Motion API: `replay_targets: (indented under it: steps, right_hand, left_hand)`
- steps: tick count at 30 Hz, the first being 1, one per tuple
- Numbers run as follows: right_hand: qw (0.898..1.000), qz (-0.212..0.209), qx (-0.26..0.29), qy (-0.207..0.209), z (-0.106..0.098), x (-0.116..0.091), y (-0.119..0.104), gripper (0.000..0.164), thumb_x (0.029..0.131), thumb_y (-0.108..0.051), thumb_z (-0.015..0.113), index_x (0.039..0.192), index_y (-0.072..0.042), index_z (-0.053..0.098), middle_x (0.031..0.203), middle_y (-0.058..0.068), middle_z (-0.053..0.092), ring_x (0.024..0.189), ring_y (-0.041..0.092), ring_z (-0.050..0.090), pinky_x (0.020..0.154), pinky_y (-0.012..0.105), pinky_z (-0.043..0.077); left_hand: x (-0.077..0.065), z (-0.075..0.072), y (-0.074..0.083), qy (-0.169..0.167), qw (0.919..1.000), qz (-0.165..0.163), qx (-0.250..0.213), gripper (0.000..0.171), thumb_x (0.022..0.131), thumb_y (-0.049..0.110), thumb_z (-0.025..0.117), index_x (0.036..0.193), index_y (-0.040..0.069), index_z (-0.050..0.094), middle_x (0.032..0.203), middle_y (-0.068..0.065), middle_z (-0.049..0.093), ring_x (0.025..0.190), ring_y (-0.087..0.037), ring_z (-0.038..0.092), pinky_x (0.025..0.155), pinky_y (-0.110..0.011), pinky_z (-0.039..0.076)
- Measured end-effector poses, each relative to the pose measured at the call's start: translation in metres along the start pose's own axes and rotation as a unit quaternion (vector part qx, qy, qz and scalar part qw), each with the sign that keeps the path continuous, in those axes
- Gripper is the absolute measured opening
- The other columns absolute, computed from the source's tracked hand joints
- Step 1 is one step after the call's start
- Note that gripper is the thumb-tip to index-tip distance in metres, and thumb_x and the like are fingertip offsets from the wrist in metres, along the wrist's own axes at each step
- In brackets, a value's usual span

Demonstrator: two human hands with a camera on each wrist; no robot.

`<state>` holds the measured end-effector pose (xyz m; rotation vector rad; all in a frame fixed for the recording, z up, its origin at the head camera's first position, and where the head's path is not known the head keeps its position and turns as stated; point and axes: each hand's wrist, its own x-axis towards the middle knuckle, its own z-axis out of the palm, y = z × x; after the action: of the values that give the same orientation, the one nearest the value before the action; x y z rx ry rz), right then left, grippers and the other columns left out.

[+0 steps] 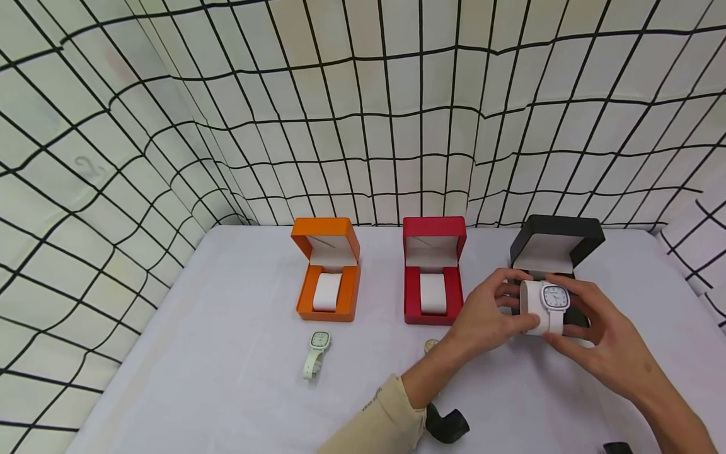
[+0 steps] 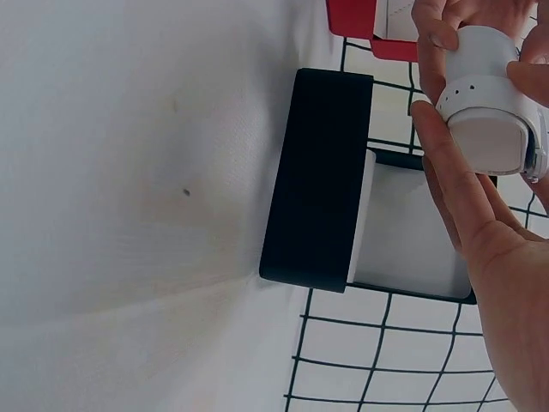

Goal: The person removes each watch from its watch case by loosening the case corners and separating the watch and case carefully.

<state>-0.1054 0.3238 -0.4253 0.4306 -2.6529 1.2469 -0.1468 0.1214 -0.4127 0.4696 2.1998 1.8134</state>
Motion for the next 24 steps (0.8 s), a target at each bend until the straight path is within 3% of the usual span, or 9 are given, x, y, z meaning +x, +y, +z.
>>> replay_targets:
  steps: [14, 24]
  right_hand:
    - [1.000, -0.011, 0.008, -0.006, -0.0003, -0.0012, 0.0020, 0.100, 0.070, 0.019, 0.084, 0.156, -0.009, 0.043, 0.148, -0.023, 0.041, 0.115, -0.010, 0.048, 0.080, 0.000, 0.049]
    - [1.000, -0.002, -0.007, -0.010, 0.0011, -0.0034, 0.0025, 0.102, 0.069, 0.017, 0.086, 0.158, -0.012, 0.042, 0.142, -0.023, 0.041, 0.111, -0.009, 0.047, 0.080, -0.001, 0.047]
  left_hand:
    - [-0.0013, 0.0003, -0.0015, -0.011, 0.9997, -0.016, -0.015, 0.052, 0.088, 0.009, 0.078, 0.132, 0.026, 0.057, 0.110, 0.012, 0.068, 0.087, 0.010, 0.057, 0.071, -0.012, 0.055]
    - [-0.0019, 0.0001, -0.0036, -0.019, 0.9995, -0.017, -0.018, 0.052, 0.088, 0.008, 0.077, 0.133, 0.026, 0.056, 0.110, 0.011, 0.069, 0.088, 0.010, 0.057, 0.071, -0.012, 0.055]
